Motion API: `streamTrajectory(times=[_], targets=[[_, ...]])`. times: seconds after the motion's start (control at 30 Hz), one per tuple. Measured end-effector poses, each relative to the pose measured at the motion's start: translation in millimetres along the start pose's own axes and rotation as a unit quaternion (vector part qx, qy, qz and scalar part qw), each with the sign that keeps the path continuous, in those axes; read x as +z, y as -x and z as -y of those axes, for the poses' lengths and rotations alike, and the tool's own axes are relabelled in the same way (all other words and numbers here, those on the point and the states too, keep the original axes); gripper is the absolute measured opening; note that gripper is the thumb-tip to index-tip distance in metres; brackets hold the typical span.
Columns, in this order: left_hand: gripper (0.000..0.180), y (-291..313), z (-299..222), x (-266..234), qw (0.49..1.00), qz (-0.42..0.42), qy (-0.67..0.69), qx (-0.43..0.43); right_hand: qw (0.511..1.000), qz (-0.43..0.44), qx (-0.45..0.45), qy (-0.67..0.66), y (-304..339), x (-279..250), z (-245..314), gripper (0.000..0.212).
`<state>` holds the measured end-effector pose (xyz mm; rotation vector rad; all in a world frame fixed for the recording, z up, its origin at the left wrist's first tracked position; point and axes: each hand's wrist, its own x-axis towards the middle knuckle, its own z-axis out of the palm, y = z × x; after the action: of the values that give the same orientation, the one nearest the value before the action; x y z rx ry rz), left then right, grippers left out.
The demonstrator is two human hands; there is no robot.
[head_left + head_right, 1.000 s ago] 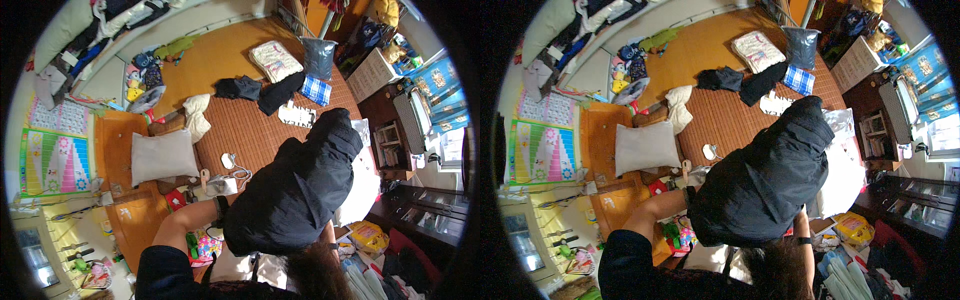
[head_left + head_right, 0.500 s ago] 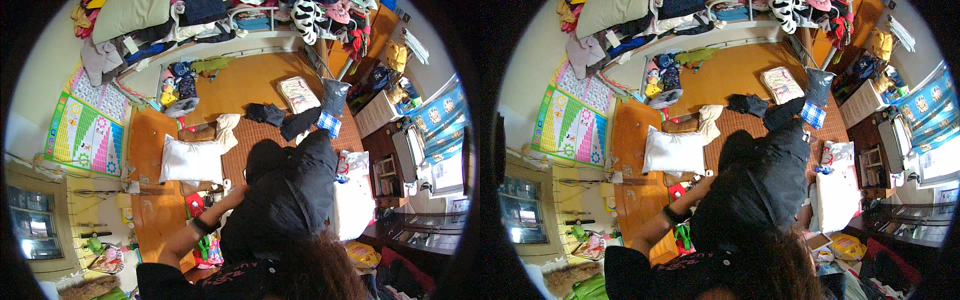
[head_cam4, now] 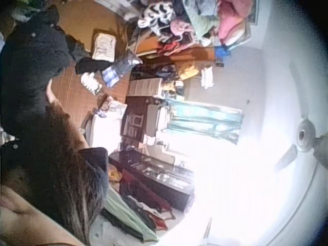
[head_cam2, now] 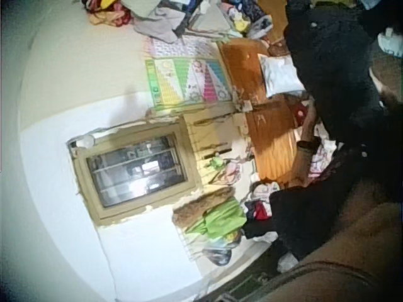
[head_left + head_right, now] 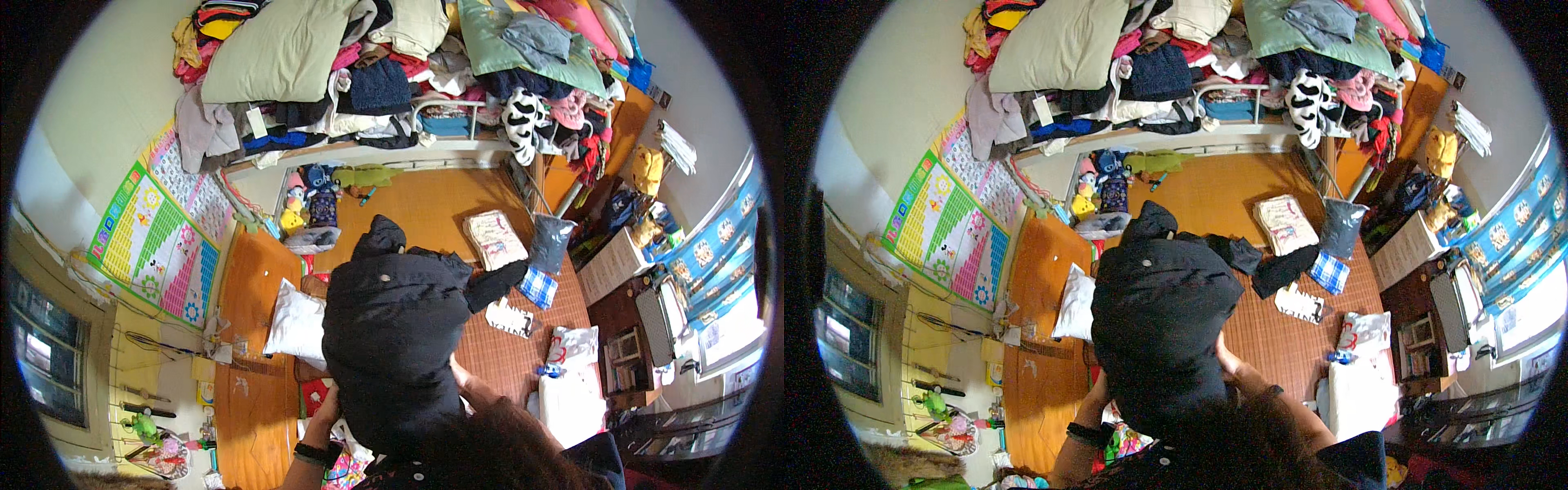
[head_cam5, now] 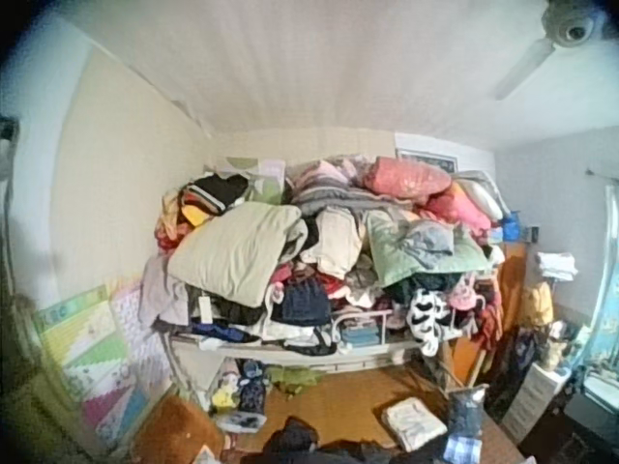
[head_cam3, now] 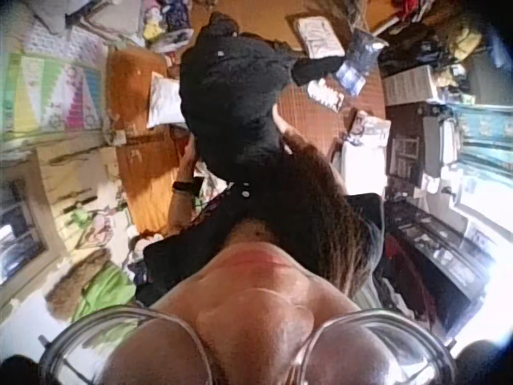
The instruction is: The person folds a light blue garment and places it on a pile, then retrieves a white puffer jacket from a cluttered clothing rack. They lay the jacket flat, smooth it, zip it, and fold it neatly on the floor. The person then picks up a black garment and places it on the rack.
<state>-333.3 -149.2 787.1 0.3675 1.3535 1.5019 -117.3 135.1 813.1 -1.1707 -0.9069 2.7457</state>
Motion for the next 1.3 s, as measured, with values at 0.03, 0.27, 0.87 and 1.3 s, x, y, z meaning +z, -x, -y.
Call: streamTrajectory(times=[0.03,0.27,0.87,1.3], targets=[[0.069,-4,9,-8,0.999,0.0,-0.027,0.027,0.998,0.03,0.035,-0.034,-15,5,6,0.062],[0.051,-50,35,-20,0.991,-0.09,0.041,0.088,0.886,0.019,-0.298,0.355,-187,-31,56,0.058],[0.046,-419,-81,126,0.996,0.028,-0.061,-0.06,0.956,-0.193,-0.134,0.178,-264,-191,330,0.069],[0.057,-296,-142,16,0.953,-0.288,0.091,-0.031,0.947,-0.032,-0.078,0.311,-354,-76,333,0.078]])
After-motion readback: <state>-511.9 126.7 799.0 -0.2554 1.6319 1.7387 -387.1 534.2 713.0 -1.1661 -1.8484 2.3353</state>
